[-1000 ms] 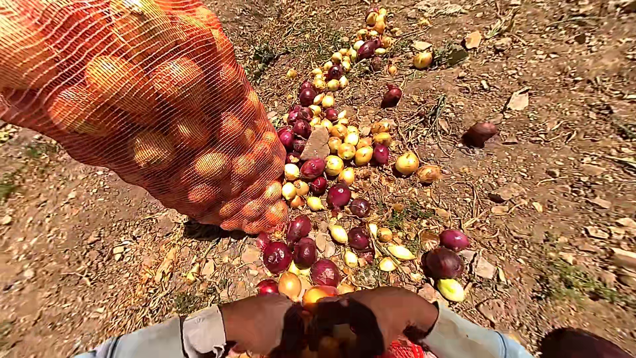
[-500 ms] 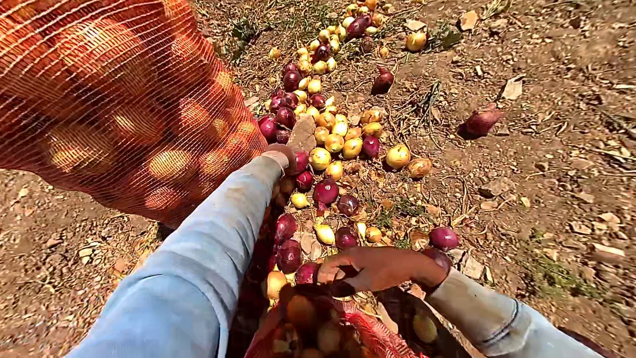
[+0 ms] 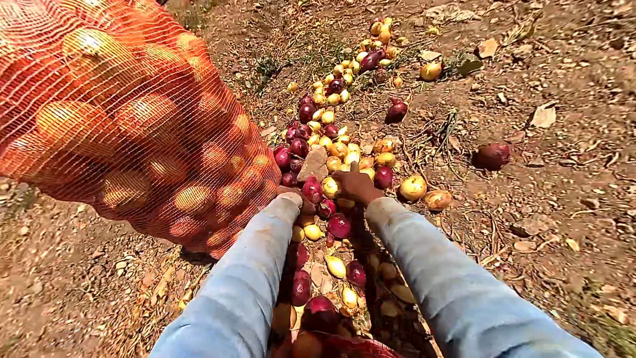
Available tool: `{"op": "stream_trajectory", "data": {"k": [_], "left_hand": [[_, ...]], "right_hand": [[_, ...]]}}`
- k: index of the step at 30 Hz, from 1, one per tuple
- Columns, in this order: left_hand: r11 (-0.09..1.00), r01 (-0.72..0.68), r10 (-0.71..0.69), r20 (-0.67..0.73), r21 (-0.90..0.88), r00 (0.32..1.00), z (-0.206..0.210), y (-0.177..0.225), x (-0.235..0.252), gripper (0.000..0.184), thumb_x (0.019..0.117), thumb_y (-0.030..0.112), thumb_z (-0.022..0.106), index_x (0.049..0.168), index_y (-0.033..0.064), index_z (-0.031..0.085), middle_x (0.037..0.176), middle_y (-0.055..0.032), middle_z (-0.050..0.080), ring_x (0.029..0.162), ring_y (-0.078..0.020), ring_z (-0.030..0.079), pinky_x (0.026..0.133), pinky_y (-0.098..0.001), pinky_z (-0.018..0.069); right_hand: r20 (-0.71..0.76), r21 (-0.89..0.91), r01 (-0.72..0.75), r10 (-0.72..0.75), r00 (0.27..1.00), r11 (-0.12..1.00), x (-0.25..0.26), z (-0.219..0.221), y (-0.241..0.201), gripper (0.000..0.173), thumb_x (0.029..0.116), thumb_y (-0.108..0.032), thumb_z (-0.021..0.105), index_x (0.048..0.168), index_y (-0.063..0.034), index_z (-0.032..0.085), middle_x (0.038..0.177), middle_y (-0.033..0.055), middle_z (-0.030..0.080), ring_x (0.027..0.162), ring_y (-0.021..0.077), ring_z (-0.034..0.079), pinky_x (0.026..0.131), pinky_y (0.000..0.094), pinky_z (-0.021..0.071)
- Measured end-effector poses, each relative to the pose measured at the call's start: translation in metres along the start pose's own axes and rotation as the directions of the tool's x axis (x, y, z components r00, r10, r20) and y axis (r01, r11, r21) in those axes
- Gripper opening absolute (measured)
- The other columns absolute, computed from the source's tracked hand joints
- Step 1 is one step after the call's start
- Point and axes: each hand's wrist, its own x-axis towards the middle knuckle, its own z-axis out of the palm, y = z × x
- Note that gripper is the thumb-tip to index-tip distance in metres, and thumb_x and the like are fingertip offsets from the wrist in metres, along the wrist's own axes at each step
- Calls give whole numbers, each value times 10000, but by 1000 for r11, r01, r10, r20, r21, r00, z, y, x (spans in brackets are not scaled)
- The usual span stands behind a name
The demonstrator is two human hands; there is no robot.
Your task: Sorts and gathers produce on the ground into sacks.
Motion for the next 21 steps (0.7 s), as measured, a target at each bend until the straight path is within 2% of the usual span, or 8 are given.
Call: {"op": "stream_trajectory", "data": {"k": [2, 7, 9, 11, 13, 15, 18, 21], "left_hand": [[999, -5, 0, -104, -44, 995, 25, -12, 34, 834, 740, 686, 735, 1209, -2, 691, 1372, -248, 597, 1273, -404, 579, 1021, -630, 465], [977, -138, 119, -121, -165, 986, 35, -38, 61, 1155, 677, 742, 782, 1582, 153, 369, 1584, -306, 327, 1336, -488, 497, 1013, -685, 459], [964, -157, 148, -59, -214, 987, 26, -40, 56, 1126, 660, 737, 804, 1500, 63, 474, 1453, -283, 516, 1316, -431, 539, 1062, -644, 438], [958, -193, 202, 23, -212, 979, 28, -43, 54, 939, 703, 734, 781, 1269, -5, 660, 1266, -226, 664, 1211, -368, 624, 1037, -617, 459], [962, -203, 210, 19, -184, 978, 38, -43, 53, 894, 714, 748, 761, 1209, 8, 688, 1230, -212, 679, 1188, -367, 634, 1005, -641, 471], [974, -175, 170, -46, -145, 984, 47, -41, 55, 880, 696, 785, 725, 1165, 41, 703, 1222, -213, 682, 1176, -390, 637, 953, -673, 484], [983, -132, 129, -26, -125, 991, 39, -34, 51, 847, 742, 766, 695, 1152, 24, 715, 1255, -209, 675, 1208, -380, 626, 977, -664, 476], [984, -148, 154, 56, -102, 986, 31, -31, 28, 828, 784, 738, 700, 1168, 4, 708, 1266, -209, 671, 1226, -364, 616, 1013, -644, 458]], "right_hand": [[6, 14, -22, 22, 1000, 1000, -1, 4, -2, 758, 727, -379, 880, 1417, -331, 571, 1478, 372, 388, 1073, 569, 596, 786, 693, 528], [32, 31, -44, 43, 999, 999, -17, 14, -6, 870, 698, -402, 891, 1479, -346, 513, 1541, 382, 291, 1070, 577, 598, 801, 707, 532], [4, 55, -78, 78, 997, 995, -22, 20, -14, 892, 701, -401, 882, 1500, -341, 489, 1577, 370, 234, 1091, 578, 587, 814, 702, 531], [18, 68, -88, 87, 996, 994, -22, 20, -16, 808, 731, -380, 883, 1455, -326, 528, 1556, 373, 268, 1095, 579, 587, 813, 705, 528], [52, 55, -82, 79, 996, 995, -20, 17, -19, 774, 716, -385, 892, 1409, -277, 564, 1526, 386, 312, 1111, 586, 582, 821, 714, 524], [51, 65, -124, 120, 991, 990, -17, 22, -29, 894, 668, -437, 918, 1460, -269, 539, 1585, 370, 226, 1185, 619, 519, 838, 741, 503], [-114, 103, -196, 207, 972, 975, -17, 43, -42, 954, 591, -505, 938, 1443, -295, 561, 1655, 283, 121, 1286, 610, 433, 801, 727, 517], [-268, 89, -116, 136, 954, 989, -24, 70, -25, 901, 594, -669, 852, 1378, -304, 604, 1650, 263, 185, 1275, 567, 464, 766, 682, 533]]}}
